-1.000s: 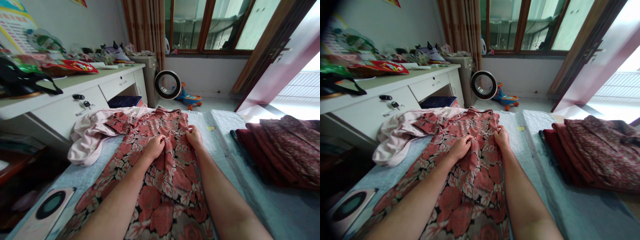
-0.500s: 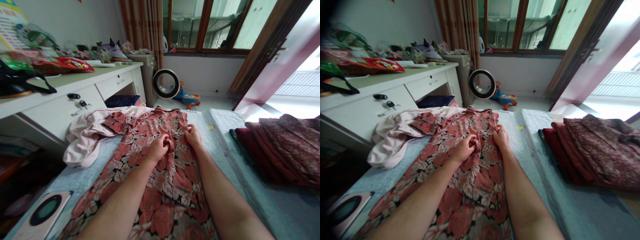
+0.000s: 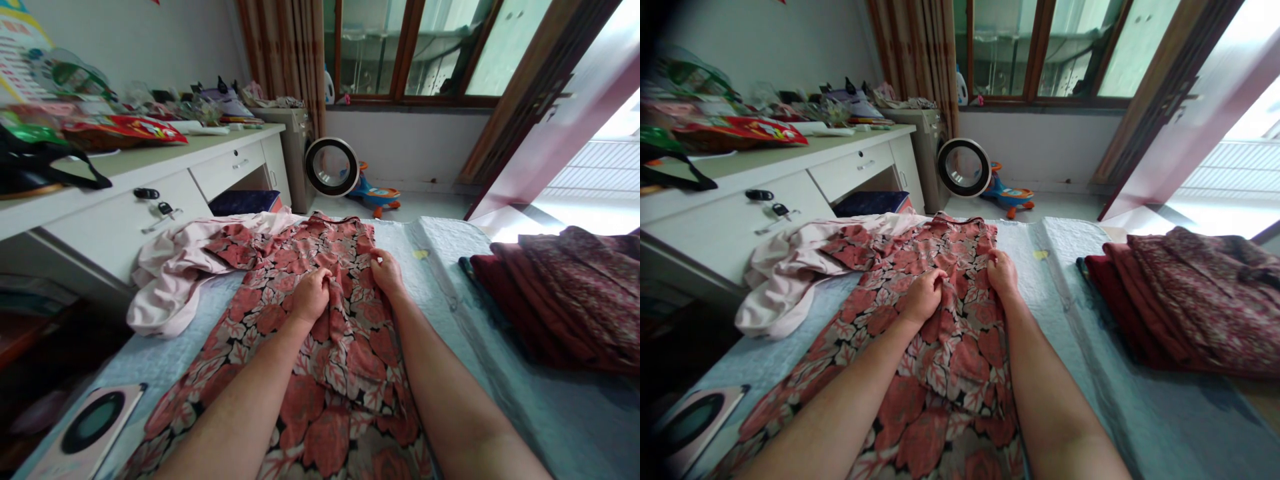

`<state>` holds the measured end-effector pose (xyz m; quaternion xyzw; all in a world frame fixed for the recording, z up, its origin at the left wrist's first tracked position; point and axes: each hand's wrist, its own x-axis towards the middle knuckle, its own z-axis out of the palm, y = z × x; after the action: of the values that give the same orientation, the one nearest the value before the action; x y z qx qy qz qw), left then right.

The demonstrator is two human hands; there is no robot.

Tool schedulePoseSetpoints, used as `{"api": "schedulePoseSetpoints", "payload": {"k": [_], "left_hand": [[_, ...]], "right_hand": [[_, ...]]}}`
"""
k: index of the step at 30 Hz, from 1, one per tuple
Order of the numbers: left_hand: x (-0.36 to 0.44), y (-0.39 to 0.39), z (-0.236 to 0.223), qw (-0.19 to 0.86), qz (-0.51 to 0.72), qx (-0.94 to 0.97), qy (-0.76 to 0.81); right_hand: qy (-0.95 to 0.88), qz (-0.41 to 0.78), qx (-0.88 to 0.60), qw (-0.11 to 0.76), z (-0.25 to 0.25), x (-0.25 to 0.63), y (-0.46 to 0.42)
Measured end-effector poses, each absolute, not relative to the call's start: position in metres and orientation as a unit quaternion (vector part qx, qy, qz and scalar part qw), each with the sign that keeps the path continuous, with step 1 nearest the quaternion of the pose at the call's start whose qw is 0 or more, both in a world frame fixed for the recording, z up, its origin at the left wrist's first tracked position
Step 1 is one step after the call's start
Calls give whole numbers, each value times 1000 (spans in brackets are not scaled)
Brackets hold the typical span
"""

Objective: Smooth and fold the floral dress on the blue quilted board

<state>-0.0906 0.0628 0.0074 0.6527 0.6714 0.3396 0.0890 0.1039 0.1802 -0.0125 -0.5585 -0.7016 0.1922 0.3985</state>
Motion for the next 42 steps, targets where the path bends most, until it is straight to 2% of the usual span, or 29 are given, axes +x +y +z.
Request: {"api": "schedulePoseSetpoints", "payload": {"k": [6, 15, 23, 28, 42], "left_hand": [[-95, 63, 8, 110, 333, 663, 662], [-90, 64, 9, 84, 309, 663, 677], [-91, 64, 4, 101, 352, 720, 589], [-87, 67, 6, 48, 330, 698, 634], [-90, 61, 11, 60, 255, 671, 694]], "right_hand": [[-699, 192, -562, 399, -13, 104, 181], [-701, 190, -548, 413, -12, 103, 178], [-701, 195, -562, 393, -12, 104, 179], [-704, 193, -573, 373, -10, 103, 178], [-672, 200, -576, 421, -15, 106, 183]]}}
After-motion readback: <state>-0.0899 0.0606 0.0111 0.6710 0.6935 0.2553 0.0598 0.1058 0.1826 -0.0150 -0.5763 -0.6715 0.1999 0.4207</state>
